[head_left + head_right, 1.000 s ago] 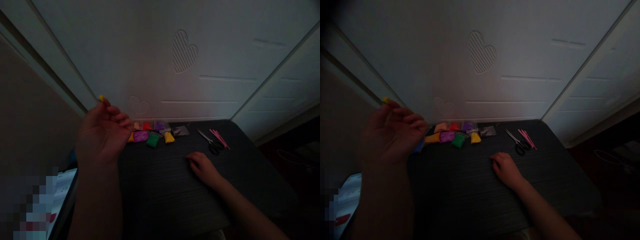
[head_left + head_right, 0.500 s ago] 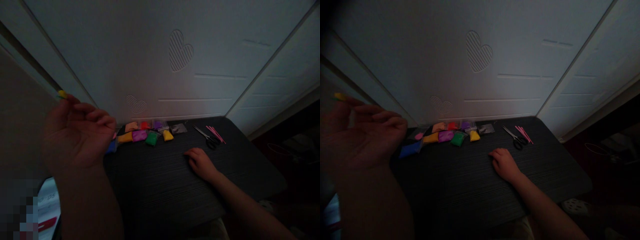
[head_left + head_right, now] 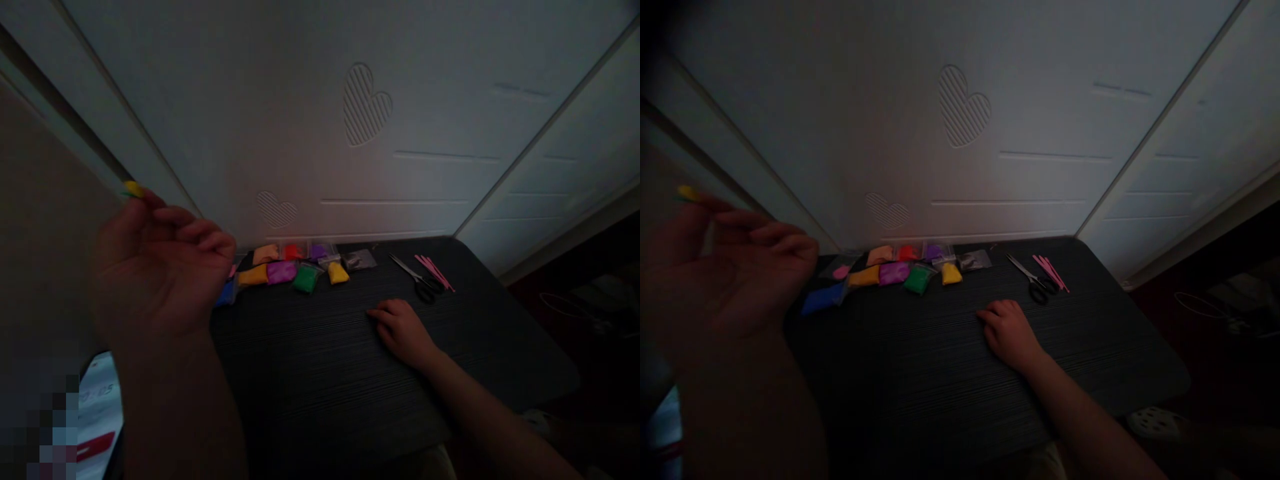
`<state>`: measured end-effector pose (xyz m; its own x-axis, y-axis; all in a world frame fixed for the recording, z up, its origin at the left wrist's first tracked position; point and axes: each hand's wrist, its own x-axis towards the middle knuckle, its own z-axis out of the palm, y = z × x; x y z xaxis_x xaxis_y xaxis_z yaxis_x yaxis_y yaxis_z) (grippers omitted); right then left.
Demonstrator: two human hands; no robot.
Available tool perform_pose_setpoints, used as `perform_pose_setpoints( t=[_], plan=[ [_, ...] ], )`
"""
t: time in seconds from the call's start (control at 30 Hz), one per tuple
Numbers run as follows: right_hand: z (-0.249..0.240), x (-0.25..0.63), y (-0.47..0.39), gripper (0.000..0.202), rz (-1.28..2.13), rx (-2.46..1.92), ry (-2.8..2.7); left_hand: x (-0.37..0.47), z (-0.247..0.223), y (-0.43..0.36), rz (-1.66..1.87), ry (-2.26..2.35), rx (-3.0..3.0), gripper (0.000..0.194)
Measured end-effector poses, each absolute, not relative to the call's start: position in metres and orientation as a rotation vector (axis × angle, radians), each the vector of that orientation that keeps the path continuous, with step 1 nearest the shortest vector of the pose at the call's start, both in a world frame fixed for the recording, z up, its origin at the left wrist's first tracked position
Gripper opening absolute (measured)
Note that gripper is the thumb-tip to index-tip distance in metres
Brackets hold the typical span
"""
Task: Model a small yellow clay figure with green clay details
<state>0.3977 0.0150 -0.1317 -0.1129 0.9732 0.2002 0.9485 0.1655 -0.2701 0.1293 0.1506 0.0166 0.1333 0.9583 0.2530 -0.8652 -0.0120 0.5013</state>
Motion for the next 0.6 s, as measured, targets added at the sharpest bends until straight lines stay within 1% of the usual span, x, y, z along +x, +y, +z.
perform_pose_setpoints(
  t=[0.6],
  plan=[
    [-0.1274, 0.3943, 0.0136, 0.028, 0.095, -1.830, -2.087, 0.1334, 0.0193, 0.1452, 1.387, 0.187, 0.650, 0.007]
  ],
)
